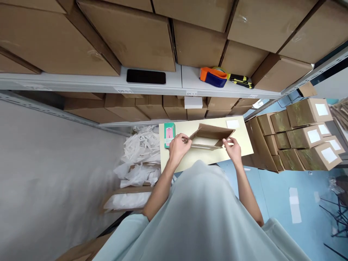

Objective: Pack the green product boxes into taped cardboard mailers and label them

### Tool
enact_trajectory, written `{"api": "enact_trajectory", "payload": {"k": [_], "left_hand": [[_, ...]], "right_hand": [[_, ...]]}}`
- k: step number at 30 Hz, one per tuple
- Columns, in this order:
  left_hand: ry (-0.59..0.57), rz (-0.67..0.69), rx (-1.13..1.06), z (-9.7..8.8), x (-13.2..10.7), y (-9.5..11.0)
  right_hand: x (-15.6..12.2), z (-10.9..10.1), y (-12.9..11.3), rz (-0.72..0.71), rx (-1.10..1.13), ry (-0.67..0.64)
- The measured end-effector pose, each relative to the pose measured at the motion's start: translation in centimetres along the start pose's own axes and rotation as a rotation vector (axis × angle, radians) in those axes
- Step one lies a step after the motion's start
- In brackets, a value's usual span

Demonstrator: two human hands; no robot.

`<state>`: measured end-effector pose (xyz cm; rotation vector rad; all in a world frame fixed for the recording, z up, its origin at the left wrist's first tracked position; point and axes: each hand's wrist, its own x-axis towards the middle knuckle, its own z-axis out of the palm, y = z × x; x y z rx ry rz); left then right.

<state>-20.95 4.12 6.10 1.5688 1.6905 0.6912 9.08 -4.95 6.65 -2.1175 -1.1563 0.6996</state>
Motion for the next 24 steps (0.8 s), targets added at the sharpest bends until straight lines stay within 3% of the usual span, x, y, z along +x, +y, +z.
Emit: {"api": "enact_trajectory", "payload": {"k": [3,11,15,19,24], "left_hand": [[0.003,0.026,0.077,-0.3,0.2,0.7],[0.096,0.028,0.161,0.0,-0.7,1.2],[0.149,-0.009,0.15,0.5,-2.1,2.0],[0.206,-0.056,0.155,1.8,-3.1,3.4],[0.169,-0.147,0.19,4.9,-2.7,4.9]], "right_hand": [[0.9,-0.3,-1.3,0.064,-0.098,0.023],[3.5,-1.3,-3.1,0.06,-0.367,-0.079],[4.0,-2.7,-3.9,-0.039,-0.493,-0.106],[4.1,-3.4,-4.4,-0.218,-0.555,-0.152],[5.3,-2.3,-4.0,-0.264,-0.679,-0.281]]}}
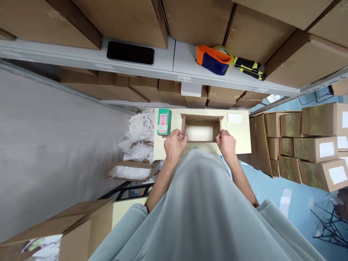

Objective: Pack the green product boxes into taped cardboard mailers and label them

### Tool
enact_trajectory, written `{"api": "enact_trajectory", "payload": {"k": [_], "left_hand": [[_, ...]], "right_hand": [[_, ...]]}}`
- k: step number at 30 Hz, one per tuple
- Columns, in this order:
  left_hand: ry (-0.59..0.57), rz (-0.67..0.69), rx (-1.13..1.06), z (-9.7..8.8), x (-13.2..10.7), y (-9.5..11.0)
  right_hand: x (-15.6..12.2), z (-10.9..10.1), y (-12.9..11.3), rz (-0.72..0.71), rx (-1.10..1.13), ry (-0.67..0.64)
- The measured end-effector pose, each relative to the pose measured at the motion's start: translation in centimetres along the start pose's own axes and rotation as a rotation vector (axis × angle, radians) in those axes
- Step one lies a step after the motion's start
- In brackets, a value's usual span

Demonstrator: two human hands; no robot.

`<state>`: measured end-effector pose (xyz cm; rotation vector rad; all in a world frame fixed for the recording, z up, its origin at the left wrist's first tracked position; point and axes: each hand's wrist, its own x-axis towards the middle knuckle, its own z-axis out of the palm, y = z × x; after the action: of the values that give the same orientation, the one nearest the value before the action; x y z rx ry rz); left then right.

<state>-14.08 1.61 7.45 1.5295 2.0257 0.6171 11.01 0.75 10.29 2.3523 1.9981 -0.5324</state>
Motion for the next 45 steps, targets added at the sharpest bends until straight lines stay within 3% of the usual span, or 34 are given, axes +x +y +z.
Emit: {"api": "enact_trajectory", "payload": {"k": [3,9,14,16,19,23,26,30,36,41,45], "left_hand": [[-0.02,-0.018,-0.008,1.2,0.2,0.6],[-0.113,0.118,-0.098,1.7,0.5,-0.4],[-0.077,0.01,-0.129,3.0,1.2,-1.3],[-0.029,-0.006,-0.165,3.5,2.2,-1.1],[0.05,0.093,-0.211,3.5,4.1,-0.6],[-0.025,0.273,-0.199,2.8,5.8,-0.5],[-0.1,0.3,-0.154,2.9,5.3,-1.6],[-0.168,0.189,-0.233,4.8,4.0,-3.9],[-0.189,-0.182,-0.553,8.6,5.0,-5.8],[-0.33,-0.291,-0.657,8.7,6.1,-6.1],[-0.433,-0.282,-0.796,8.2,6.3,-6.6]], "right_hand": [[1.0,0.7,0.8,-0.054,0.027,-0.006],[1.9,2.0,3.6,-0.283,0.218,-0.008],[3.1,2.6,5.8,-0.438,0.304,-0.052],[3.8,2.9,6.1,-0.415,0.32,-0.069],[4.7,3.6,5.9,-0.313,0.313,-0.044],[4.9,4.4,5.3,-0.199,0.343,0.077],[4.5,4.8,5.3,-0.235,0.375,0.12],[4.6,5.7,5.7,-0.323,0.377,0.051],[7.4,8.4,4.8,-0.105,0.576,0.024],[10.2,9.4,4.7,0.052,0.649,-0.065],[10.5,9.3,5.0,0.054,0.947,-0.153]]}}
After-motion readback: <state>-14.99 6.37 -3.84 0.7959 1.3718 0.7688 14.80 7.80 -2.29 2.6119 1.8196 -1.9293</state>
